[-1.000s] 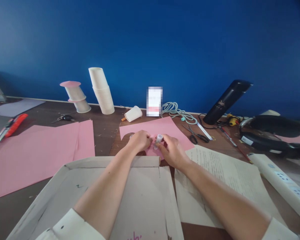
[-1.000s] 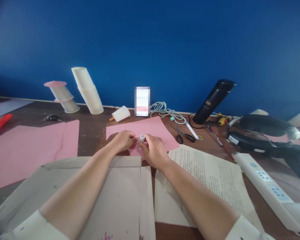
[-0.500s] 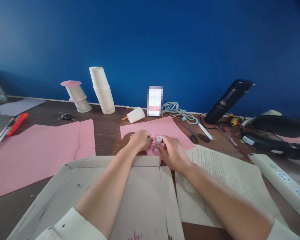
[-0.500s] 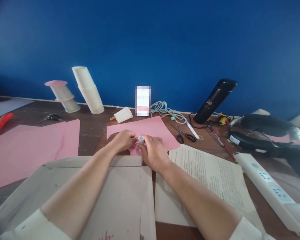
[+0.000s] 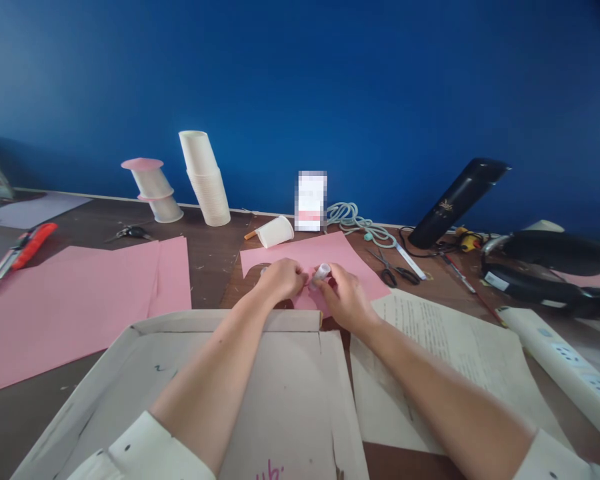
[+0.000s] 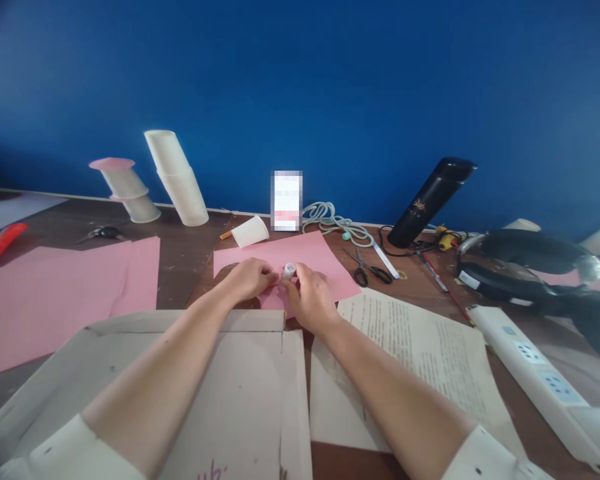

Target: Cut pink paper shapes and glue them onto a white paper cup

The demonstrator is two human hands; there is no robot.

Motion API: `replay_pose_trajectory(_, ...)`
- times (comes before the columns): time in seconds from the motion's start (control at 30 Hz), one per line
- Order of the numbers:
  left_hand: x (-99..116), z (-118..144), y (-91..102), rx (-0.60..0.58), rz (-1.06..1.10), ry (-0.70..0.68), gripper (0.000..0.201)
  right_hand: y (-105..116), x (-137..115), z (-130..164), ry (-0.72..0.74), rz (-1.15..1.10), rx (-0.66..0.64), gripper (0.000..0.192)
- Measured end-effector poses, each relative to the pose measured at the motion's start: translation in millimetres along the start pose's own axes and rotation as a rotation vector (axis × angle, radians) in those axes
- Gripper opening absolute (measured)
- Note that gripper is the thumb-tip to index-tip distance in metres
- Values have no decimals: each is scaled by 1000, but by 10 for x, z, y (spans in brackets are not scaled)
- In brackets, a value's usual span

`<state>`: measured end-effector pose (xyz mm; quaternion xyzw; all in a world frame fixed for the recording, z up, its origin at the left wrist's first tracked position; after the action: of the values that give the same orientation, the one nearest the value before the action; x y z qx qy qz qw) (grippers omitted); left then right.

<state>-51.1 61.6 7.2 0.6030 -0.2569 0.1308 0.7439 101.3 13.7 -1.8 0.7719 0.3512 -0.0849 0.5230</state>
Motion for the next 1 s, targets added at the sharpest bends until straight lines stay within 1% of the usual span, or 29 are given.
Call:
replay_pose_trajectory(0.17,-8,-1,-11,-10,17,-4,29,17,-41,8,37,60,-49,17)
replay_pose_trajectory(0.27,-14,-3,-13,-21,39,-1,29,39,-83,23,60,113,-43,15)
replay_pose_trajectory(0.4,-15,-9,-13,-16,28,-14,25,58,-121,32,80,143,-86,14)
replay_pose_trajectory(0.47,-12,-11,-12,-13,17,-20,25,75,-134,32,80,166,-78,15)
replay_pose_trajectory(0.6,-6,-10,-7,-16,10,-29,24,95,-172,32,101,130,-118,17)
replay_pose_trajectory(0.7,-3,2,5,-17,14,-26,24,104,-200,39,94,137,-102,19)
replay_pose_trajectory(0.83,-2,16,14,-33,23,-35,24,90,-194,56,93,72,-129,15)
replay_pose_trajectory(0.9,-6,11,13,-30,21,-32,25,96,-149,58,54,11,-100,14)
replay_pose_trajectory(1.0,-13,-5,6,-23,19,-24,28,141,-52,52,-47,-73,80,19)
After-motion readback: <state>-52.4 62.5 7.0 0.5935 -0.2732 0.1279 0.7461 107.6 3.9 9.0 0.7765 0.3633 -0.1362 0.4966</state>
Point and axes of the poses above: each hand's wrist, its own z-axis away from the middle knuckle, its own y-axis out of the back of the hand, x = y × z, the point moved 2 cm from there along -z, towards the middle knuckle, and after that the axes turned 3 degrees about y, right-handed, at the moved point
